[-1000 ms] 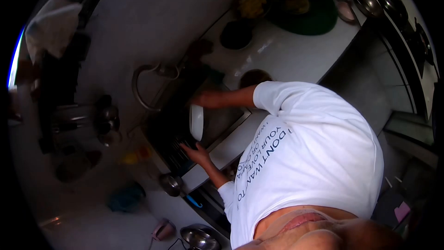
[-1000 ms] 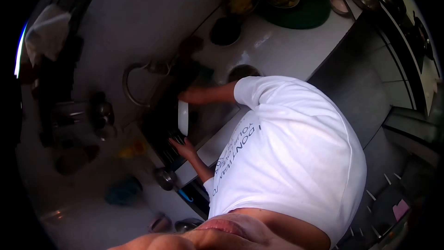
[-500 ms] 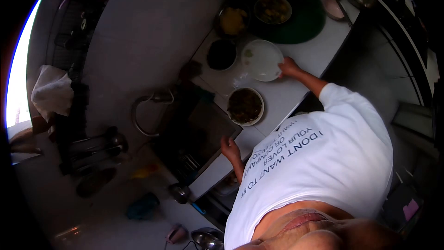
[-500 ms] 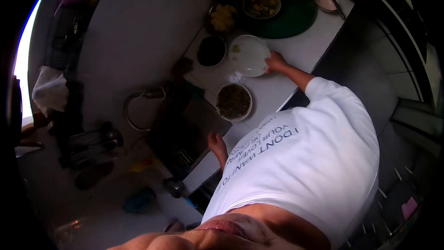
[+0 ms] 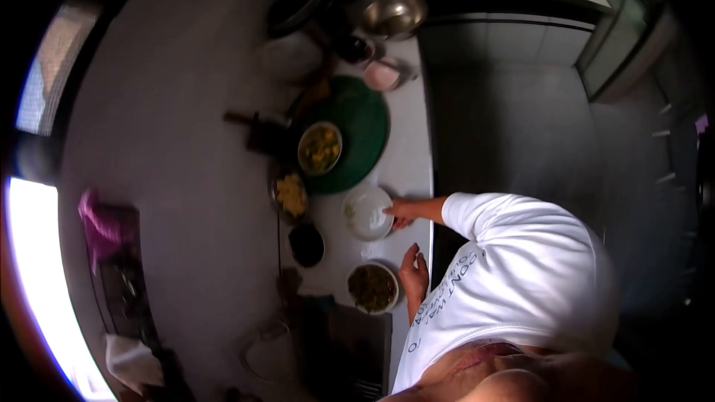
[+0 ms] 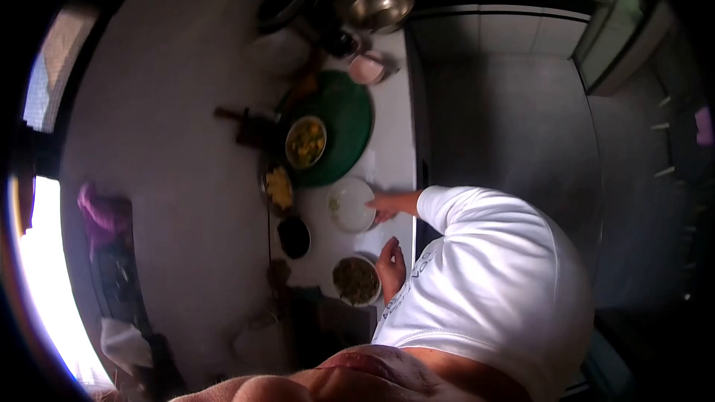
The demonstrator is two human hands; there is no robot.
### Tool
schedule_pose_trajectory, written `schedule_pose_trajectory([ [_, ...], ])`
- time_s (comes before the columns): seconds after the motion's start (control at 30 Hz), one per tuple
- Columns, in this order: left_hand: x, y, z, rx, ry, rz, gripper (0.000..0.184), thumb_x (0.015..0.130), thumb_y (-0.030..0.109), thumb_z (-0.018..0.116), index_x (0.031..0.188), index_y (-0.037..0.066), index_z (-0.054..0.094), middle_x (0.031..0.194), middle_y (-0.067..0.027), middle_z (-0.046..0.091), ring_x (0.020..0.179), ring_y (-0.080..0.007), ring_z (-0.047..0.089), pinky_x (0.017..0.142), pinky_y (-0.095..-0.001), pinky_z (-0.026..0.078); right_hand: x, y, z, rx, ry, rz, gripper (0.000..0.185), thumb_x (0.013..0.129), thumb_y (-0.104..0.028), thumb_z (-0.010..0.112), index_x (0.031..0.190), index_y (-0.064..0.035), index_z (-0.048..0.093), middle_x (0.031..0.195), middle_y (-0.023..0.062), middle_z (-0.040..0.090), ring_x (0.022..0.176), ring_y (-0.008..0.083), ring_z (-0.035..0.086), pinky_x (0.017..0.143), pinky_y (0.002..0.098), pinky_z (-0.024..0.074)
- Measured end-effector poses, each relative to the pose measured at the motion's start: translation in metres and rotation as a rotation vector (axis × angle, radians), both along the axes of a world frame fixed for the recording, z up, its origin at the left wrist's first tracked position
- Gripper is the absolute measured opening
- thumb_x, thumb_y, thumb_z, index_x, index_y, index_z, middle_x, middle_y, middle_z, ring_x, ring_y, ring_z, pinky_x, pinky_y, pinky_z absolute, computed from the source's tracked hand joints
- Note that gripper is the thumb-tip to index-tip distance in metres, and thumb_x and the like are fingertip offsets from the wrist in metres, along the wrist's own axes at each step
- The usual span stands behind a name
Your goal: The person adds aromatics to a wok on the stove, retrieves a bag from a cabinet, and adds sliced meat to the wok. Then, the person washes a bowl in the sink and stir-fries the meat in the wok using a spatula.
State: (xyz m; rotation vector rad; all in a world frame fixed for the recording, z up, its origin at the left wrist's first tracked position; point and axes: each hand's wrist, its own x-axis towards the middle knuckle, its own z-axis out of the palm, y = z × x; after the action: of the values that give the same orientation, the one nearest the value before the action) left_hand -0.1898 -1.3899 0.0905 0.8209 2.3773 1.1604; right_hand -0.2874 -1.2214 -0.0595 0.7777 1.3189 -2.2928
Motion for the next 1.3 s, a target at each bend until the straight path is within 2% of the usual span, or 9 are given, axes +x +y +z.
schedule_pose_trajectory([
  [0.23,0.010,0.106,0.004,-0.150,-0.054,-0.380,0.025,0.083,0.007,0.053,0.106,-0.001,0.057,0.096,-0.0162,0.063,0.087,-0.0273,0.061,0.077,-0.0335,0.046,0.089,0.126,0.011,0.130,0.283,0.290,0.032,0.088,-0.027,0.044,0.107,-0.0030,0.054,0.100,0.0175,0.061,0.085,0.0249,0.063,0.064,0.0343,0.0525],
  [0.37,0.030,0.223,-0.004,0.186,-0.601,-0.329,0.023,0.085,0.011,0.056,0.104,-0.001,0.058,0.091,-0.0044,0.062,0.086,-0.0140,0.056,0.080,-0.0276,0.044,0.213,0.262,-0.005,0.531,0.256,0.255,0.024,0.085,-0.019,0.045,0.098,-0.0027,0.058,0.090,0.0128,0.063,0.080,0.0213,0.063,0.063,0.0334,0.0515],
  [0.43,0.037,0.290,-0.045,0.152,-0.371,-0.392,0.024,0.085,0.014,0.057,0.104,0.000,0.057,0.091,-0.0079,0.063,0.081,-0.0167,0.058,0.073,-0.0304,0.046,0.294,0.331,-0.068,1.348,0.208,0.421,0.017,0.074,-0.012,0.051,0.086,-0.0032,0.061,0.081,0.0148,0.063,0.076,0.0277,0.062,0.063,0.0388,0.0503],
  [0.53,0.055,0.395,-0.083,-0.277,0.318,-0.633,0.026,0.081,0.016,0.059,0.104,0.004,0.057,0.088,-0.0151,0.062,0.075,-0.0275,0.061,0.065,-0.0352,0.049,0.458,0.412,-0.038,1.391,-0.283,0.438,0.016,0.063,-0.015,0.057,0.071,-0.0043,0.065,0.077,0.0166,0.063,0.074,0.0343,0.060,0.063,0.0448,0.0473],
  [0.63,0.098,0.491,-0.052,0.037,0.132,-0.806,0.027,0.079,0.017,0.059,0.103,0.007,0.057,0.087,-0.0185,0.061,0.079,-0.0349,0.061,0.067,-0.0375,0.050,0.629,0.478,-0.138,1.565,-0.368,0.159,0.011,0.059,-0.009,0.055,0.062,-0.0017,0.063,0.067,0.0210,0.059,0.062,0.0358,0.056,0.058,0.0433,0.0459],
  [0.67,0.092,0.526,-0.083,0.124,0.273,-0.931,0.029,0.079,0.018,0.058,0.106,0.007,0.057,0.092,-0.0191,0.061,0.082,-0.0366,0.060,0.069,-0.0389,0.050,0.674,0.484,-0.129,1.503,-0.644,0.161,0.012,0.066,-0.010,0.052,0.062,-0.0031,0.061,0.067,0.0185,0.058,0.061,0.0318,0.055,0.060,0.0411,0.0446],
  [0.7,0.100,0.555,-0.063,0.083,0.297,-0.946,0.033,0.079,0.022,0.059,0.108,0.008,0.055,0.096,-0.0184,0.060,0.083,-0.0359,0.060,0.069,-0.0395,0.050,0.714,0.483,-0.143,1.284,-0.969,-0.375,0.019,0.074,-0.016,0.048,0.082,-0.0031,0.059,0.086,0.0193,0.057,0.084,0.0353,0.052,0.077,0.0434,0.0410],
  [0.8,0.105,0.637,-0.047,-0.020,0.433,-0.994,0.040,0.073,0.025,0.062,0.109,0.007,0.055,0.099,-0.0191,0.060,0.086,-0.0357,0.059,0.072,-0.0421,0.050,0.802,0.467,-0.133,0.849,-1.063,-1.000,0.017,0.074,-0.016,0.048,0.080,-0.0035,0.059,0.084,0.0187,0.057,0.082,0.0347,0.052,0.075,0.0434,0.0412],
  [1.3,0.142,1.090,0.106,0.099,0.791,-0.702,0.061,0.076,0.027,0.063,0.123,-0.002,0.038,0.112,-0.0223,0.049,0.096,-0.0399,0.052,0.083,-0.0423,0.045,0.723,0.534,-0.121,0.309,-0.758,-1.252,0.012,0.071,-0.015,0.051,0.070,-0.0055,0.057,0.074,0.0157,0.056,0.071,0.0318,0.053,0.067,0.0431,0.0422],
])
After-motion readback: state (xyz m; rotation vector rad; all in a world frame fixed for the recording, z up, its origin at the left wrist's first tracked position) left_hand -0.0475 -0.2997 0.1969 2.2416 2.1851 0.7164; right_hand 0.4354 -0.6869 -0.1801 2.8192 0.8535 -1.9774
